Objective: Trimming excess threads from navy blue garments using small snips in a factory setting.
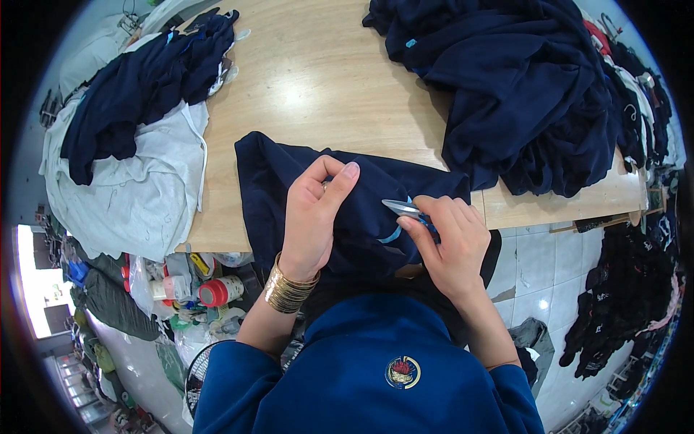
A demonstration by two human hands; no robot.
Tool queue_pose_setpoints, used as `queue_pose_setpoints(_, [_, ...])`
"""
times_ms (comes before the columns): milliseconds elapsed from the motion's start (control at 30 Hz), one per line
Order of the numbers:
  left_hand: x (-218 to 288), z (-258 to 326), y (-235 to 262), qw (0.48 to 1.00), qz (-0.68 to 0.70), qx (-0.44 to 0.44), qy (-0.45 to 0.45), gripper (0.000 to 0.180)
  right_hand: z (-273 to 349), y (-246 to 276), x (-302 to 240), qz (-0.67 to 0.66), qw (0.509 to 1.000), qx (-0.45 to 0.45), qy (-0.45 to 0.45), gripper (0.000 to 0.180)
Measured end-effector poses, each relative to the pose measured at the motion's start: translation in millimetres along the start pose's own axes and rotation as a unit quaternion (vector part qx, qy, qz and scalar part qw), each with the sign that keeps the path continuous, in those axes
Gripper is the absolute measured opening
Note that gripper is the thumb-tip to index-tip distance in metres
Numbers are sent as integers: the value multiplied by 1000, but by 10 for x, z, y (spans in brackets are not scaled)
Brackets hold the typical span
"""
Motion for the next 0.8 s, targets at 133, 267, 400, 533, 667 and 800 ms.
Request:
queue_pose_setpoints(133, [-12,-16,5,999,25,13,20,13,22,-22,83,-36,999,32,-21,20])
queue_pose_setpoints(267, [-41,-20,27,997,56,12,42,13,45,-1,45,-37,999,29,-27,20])
queue_pose_setpoints(400, [-70,-32,34,997,63,11,45,14,65,-53,48,-17,1000,25,1,25])
queue_pose_setpoints(533, [-79,-24,41,997,59,20,55,14,49,-71,30,-10,999,28,13,25])
queue_pose_setpoints(667, [-82,-17,32,996,64,21,58,15,43,-87,15,-6,999,32,15,25])
queue_pose_setpoints(800, [-97,-16,36,996,72,13,59,14,23,-86,16,-22,999,36,9,23])
Point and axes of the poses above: each hand's wrist, its own z-axis away from the middle knuckle, its own y-axis out of the back of the hand, x = y × z, the point moved 4 cm from there along -z, towards the middle knuckle, and after that the axes turned 2 degrees about -y, right-handed, at the moved point
